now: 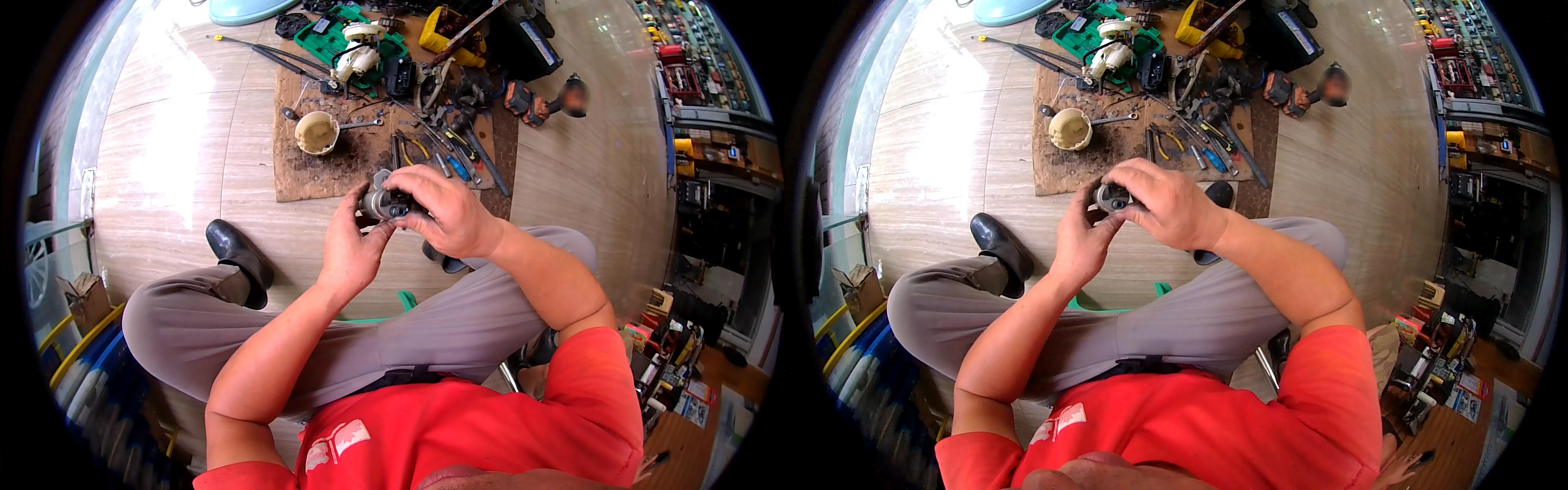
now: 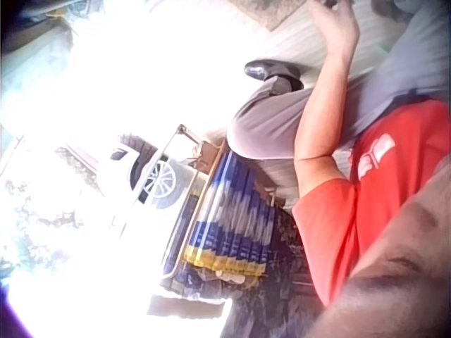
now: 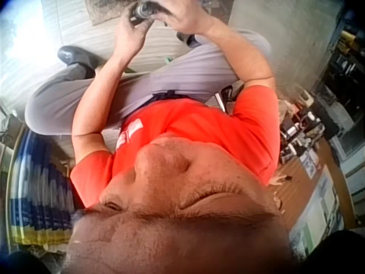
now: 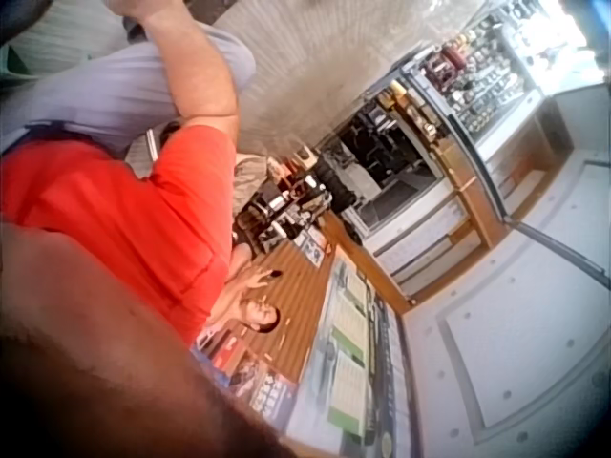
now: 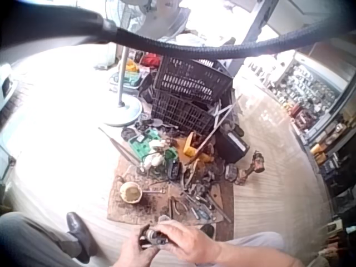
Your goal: The person handles a white plastic housing and a metal motor assembly by hand, fitting the components together and turning them over.
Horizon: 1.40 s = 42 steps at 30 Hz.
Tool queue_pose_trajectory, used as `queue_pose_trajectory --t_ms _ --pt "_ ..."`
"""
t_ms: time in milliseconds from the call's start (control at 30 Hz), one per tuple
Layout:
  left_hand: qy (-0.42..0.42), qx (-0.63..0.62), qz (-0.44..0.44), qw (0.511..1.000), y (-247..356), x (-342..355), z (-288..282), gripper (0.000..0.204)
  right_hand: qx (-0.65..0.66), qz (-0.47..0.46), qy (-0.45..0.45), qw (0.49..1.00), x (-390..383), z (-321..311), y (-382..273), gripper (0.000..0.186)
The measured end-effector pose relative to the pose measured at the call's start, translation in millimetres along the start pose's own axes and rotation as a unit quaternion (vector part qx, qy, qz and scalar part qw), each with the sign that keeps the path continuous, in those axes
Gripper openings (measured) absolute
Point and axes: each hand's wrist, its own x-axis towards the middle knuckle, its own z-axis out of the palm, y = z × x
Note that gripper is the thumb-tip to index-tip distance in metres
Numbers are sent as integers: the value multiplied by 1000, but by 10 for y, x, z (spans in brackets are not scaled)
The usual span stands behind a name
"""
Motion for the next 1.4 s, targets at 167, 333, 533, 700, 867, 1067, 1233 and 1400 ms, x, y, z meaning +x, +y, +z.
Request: queue_pose_trajectory --t_ms 167,333,533,700,867,1067,1233,1400 --pt "-37 -74 -13 996 -53 11 6 61 14 -14 -17 1000 -7 8 6 46" --pt "-53 -133 -50 988 19 0 7 51 26 4 -40 999 -13 -3 -1 47" --pt "-69 -149 -57 985 -63 13 22 52 39 27 -60 997 -15 -37 -27 47" --pt "-74 -142 -62 985 -11 4 32 55 55 40 -68 995 -44 -53 -7 46" --pt "-20 -50 12 998 -172 34 61 68 44 54 -32 997 -25 -52 0 42" --pt "-4 -11 -24 1000 3 -14 71 70 60 146 24 987 -46 -63 88 35" --pt "-5 -24 -51 998 -13 -28 43 65 258 304 83 913 9 -37 94 30" --pt "-23 -42 -61 997 -46 -5 15 55 366 336 120 860 36 -31 122 25"
